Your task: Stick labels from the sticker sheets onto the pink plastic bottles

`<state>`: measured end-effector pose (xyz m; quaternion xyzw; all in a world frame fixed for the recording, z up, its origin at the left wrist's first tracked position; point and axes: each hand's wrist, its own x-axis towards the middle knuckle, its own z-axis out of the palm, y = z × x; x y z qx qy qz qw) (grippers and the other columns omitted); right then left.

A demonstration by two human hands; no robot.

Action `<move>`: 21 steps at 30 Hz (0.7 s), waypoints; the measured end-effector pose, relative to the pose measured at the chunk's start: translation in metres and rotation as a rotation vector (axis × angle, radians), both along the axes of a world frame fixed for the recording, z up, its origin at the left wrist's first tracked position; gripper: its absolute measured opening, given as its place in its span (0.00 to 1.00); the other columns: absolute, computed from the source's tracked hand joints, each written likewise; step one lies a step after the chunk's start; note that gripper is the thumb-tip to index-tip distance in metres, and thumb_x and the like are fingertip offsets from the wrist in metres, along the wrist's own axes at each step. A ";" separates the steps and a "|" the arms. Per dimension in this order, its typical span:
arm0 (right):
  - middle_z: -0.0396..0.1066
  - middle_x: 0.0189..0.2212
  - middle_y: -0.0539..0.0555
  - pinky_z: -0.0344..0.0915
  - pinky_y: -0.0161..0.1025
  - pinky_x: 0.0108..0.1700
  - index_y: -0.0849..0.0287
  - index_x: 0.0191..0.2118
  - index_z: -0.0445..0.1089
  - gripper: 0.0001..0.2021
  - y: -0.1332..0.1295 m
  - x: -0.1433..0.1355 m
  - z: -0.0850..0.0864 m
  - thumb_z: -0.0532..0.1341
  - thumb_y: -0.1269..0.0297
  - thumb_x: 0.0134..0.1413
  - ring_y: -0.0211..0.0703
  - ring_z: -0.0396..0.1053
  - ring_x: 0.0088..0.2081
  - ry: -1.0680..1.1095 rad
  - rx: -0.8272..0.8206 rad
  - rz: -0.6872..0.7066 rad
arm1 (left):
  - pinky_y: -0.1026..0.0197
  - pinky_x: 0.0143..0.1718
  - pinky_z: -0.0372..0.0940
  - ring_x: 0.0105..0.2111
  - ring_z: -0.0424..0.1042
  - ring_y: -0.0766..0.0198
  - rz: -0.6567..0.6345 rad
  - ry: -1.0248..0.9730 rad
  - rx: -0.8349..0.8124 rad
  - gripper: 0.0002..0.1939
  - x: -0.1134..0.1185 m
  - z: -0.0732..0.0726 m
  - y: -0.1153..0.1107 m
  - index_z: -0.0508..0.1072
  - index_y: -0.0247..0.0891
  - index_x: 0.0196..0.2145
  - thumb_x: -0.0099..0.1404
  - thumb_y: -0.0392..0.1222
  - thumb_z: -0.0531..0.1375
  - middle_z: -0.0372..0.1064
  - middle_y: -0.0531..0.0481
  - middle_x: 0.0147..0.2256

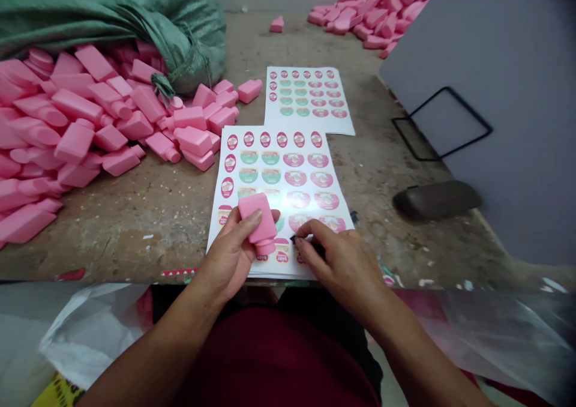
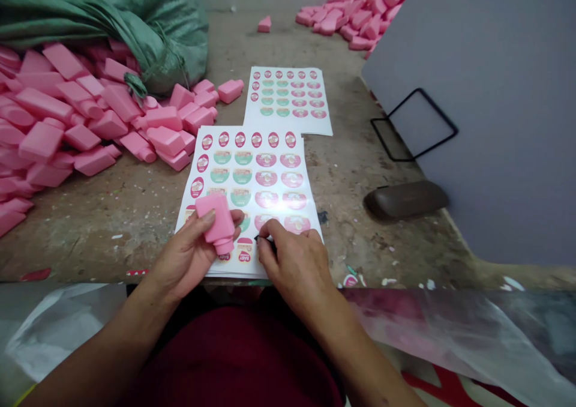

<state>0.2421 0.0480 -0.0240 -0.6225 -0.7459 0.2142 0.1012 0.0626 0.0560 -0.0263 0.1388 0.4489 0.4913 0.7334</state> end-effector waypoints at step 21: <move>0.76 0.23 0.50 0.52 0.40 0.34 0.54 0.35 0.72 0.08 -0.011 -0.003 -0.005 0.57 0.62 0.61 0.44 0.66 0.23 -0.116 0.187 0.000 | 0.64 0.38 0.68 0.38 0.75 0.62 0.020 0.000 -0.012 0.14 0.000 0.002 0.001 0.70 0.37 0.47 0.65 0.39 0.63 0.78 0.43 0.38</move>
